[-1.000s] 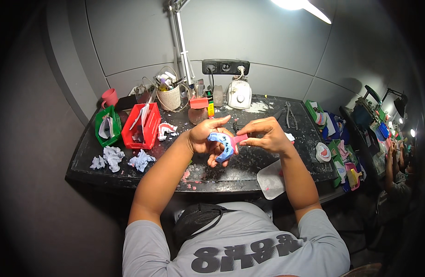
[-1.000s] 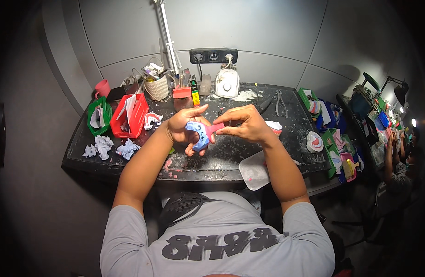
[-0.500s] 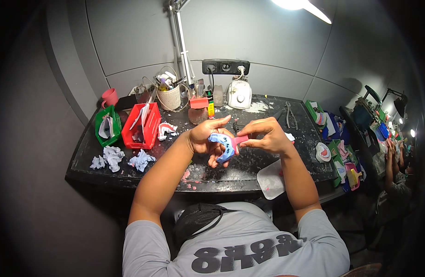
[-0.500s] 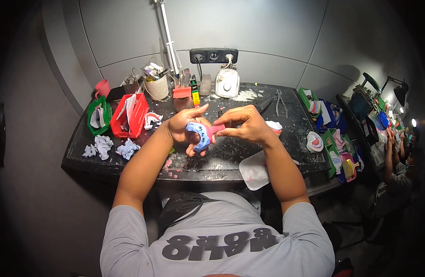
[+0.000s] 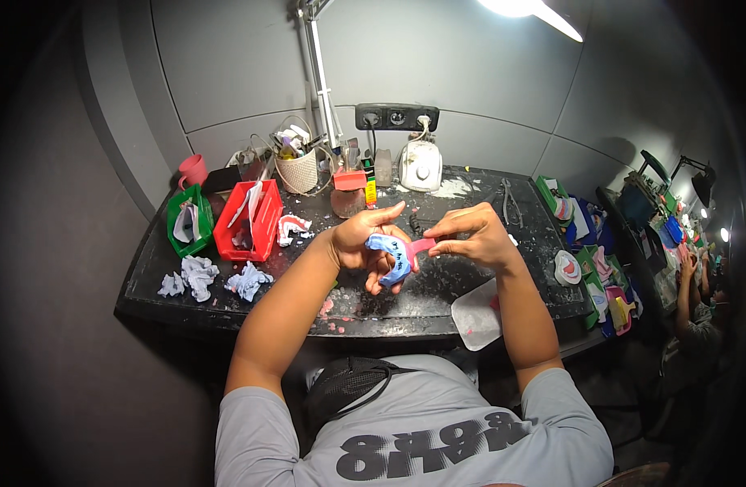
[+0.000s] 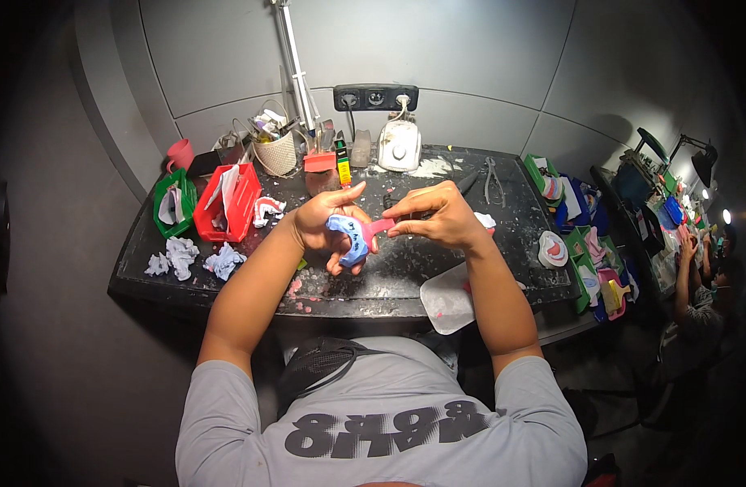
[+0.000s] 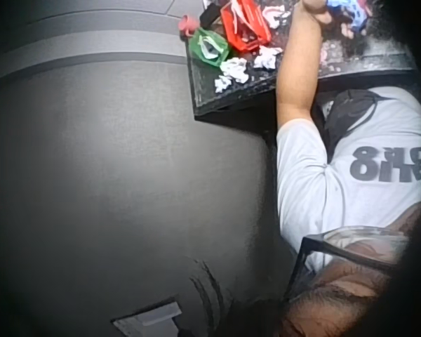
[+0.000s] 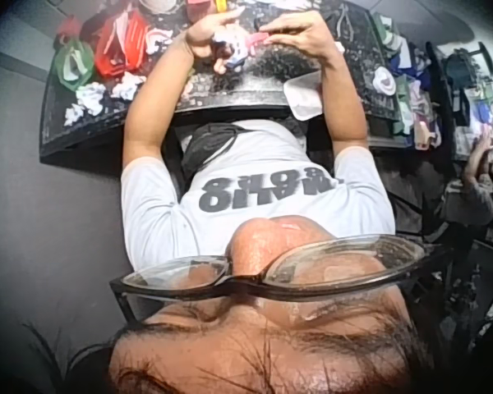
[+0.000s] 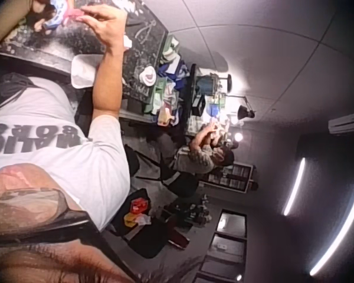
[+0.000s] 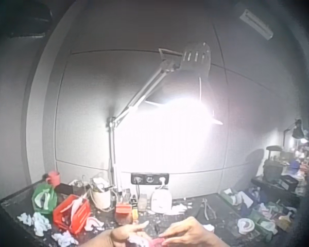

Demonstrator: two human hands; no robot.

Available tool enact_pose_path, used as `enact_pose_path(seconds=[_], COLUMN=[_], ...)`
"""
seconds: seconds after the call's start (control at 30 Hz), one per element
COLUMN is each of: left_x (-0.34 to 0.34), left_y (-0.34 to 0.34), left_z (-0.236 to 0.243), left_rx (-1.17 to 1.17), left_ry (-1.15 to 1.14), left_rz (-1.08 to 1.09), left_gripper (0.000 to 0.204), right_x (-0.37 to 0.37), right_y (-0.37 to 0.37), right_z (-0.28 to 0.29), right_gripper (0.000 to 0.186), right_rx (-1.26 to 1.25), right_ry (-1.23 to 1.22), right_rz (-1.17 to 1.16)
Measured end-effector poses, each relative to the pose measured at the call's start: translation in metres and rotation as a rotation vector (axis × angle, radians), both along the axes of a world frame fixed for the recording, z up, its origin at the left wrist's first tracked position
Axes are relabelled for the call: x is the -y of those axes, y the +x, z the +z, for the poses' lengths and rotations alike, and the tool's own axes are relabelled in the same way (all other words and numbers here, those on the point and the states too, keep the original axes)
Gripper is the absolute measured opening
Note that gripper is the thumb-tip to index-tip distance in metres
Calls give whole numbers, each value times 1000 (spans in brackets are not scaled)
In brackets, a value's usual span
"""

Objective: The person applies pink wax to a blue dental impression tray by hand, pressing and smoothing the material along the base and edges. They rotate the tray and use their fingers to mold the wax into a specific shape against the plastic.

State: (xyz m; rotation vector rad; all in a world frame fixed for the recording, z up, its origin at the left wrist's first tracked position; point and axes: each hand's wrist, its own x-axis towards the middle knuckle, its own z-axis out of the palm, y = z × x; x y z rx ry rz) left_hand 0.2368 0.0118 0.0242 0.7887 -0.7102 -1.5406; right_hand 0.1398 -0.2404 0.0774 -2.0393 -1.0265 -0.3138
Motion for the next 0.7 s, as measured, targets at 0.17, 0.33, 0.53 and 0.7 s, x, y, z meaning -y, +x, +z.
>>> enact_pose_path(seconds=[0.17, 0.33, 0.53, 0.7], left_x=[-1, -2, -1, -2], left_y=[-1, 0, -1, -1], left_z=[1, 2, 2, 2], left_rx=[-18, -16, -2, -11], left_ry=[-3, -45, -35, -26], left_rz=[12, 28, 37, 27], left_gripper=[105, 103, 103, 104], right_x=[-4, -3, -1, -2], right_y=[-6, -4, -1, -1], right_z=[4, 4, -1, -2], right_gripper=[28, 25, 21, 21], right_rx=[-59, 47, -11, -20], right_ry=[72, 56, 106, 130], right_rz=[-78, -87, -46, -29])
